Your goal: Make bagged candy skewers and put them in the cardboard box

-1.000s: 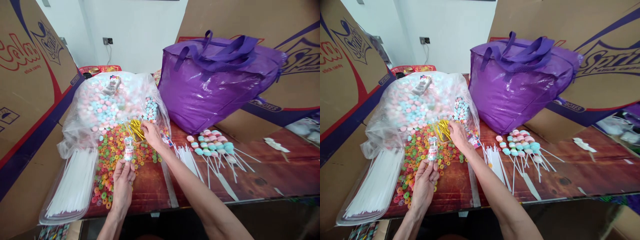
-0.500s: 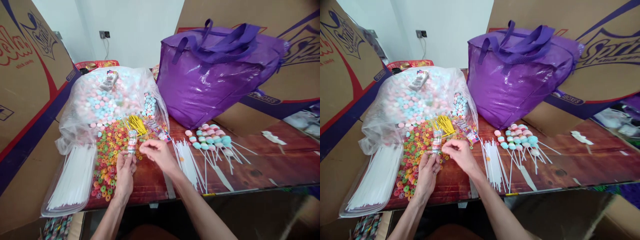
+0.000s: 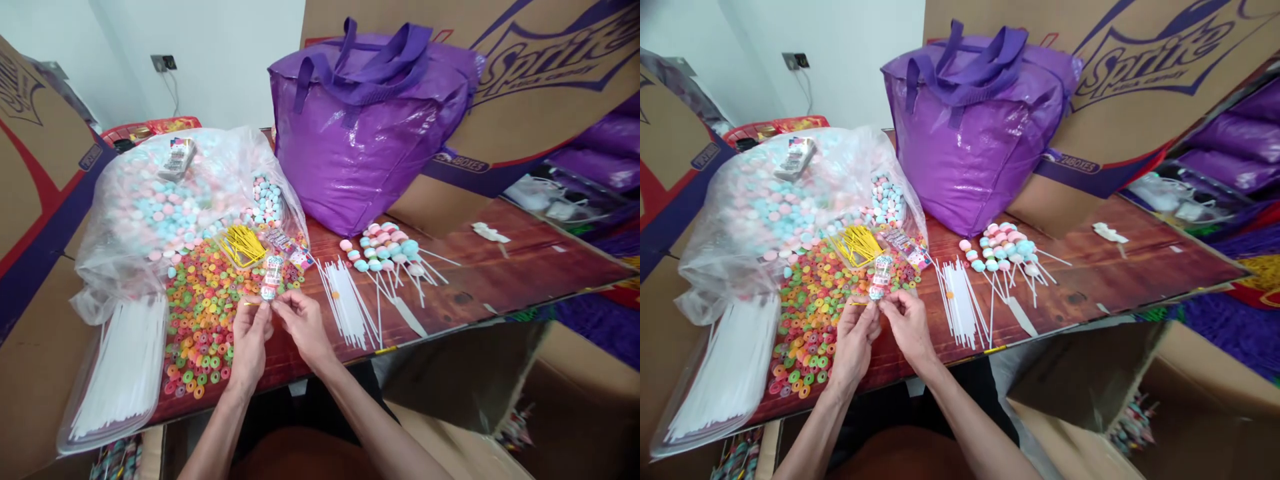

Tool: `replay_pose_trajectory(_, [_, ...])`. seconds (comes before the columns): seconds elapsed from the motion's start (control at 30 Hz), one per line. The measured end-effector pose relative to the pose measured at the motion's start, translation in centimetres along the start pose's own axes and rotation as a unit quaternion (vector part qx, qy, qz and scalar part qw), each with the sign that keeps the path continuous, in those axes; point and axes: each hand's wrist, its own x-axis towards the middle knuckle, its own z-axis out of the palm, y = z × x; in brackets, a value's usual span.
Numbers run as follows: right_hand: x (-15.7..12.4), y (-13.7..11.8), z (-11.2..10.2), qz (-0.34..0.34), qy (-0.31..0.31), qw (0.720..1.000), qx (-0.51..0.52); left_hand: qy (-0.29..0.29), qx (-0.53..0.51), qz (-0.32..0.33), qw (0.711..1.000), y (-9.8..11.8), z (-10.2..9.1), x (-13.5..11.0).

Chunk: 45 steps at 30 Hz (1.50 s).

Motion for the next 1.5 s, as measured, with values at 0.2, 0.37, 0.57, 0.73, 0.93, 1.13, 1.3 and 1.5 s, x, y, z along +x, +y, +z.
replay_pose_trajectory(0.2, [-0.9,0.1,-0.3,0.023,-0.057,0.993,0.097,-0.029,-0.138,-0.174,0.975,0.7,-0.3,0.5])
replay_pose_trajectory(0.37, [-0.9,-1.3,-1.9,-0.039,-0.165,0.985,-0.028,-0.077,-0.178,-0.309,0.931,1.7,-1.2,0.2])
replay_pose_trajectory(0.57, [-1.6,-0.3,-2.6,-0.239,-0.035,0.909,-0.339,-0.039,0.033,-0.106,0.993,-0.7,-0.1,-0.5])
replay_pose_trajectory(0.73, [-2.2,-1.2,-3.3,-0.167,-0.035,0.926,-0.337,-0.013,0.091,-0.010,0.996,-1.9,0.5,-1.5])
replay_pose_trajectory(0.93, [-2.5,-1.2,-4.9,-0.158,-0.029,0.946,-0.281,-0.036,-0.019,-0.197,0.979,-0.9,0.8,-0.1])
replay_pose_trajectory(1.13, [-2.2,0.0,-6.6,-0.393,-0.014,0.798,-0.457,-0.027,-0.108,-0.284,0.952,-0.8,2.0,0.3])
replay_pose_trajectory(1.3, [-2.3,-0.7,-6.2,-0.411,0.001,0.775,-0.481,-0.031,-0.128,-0.254,0.958,-1.4,2.8,-0.9])
replay_pose_trajectory(1.5, [-3.0,-1.0,-5.3,-0.280,0.069,0.912,-0.291,-0.145,-0.087,-0.262,0.950,-0.7,3.4,-0.8])
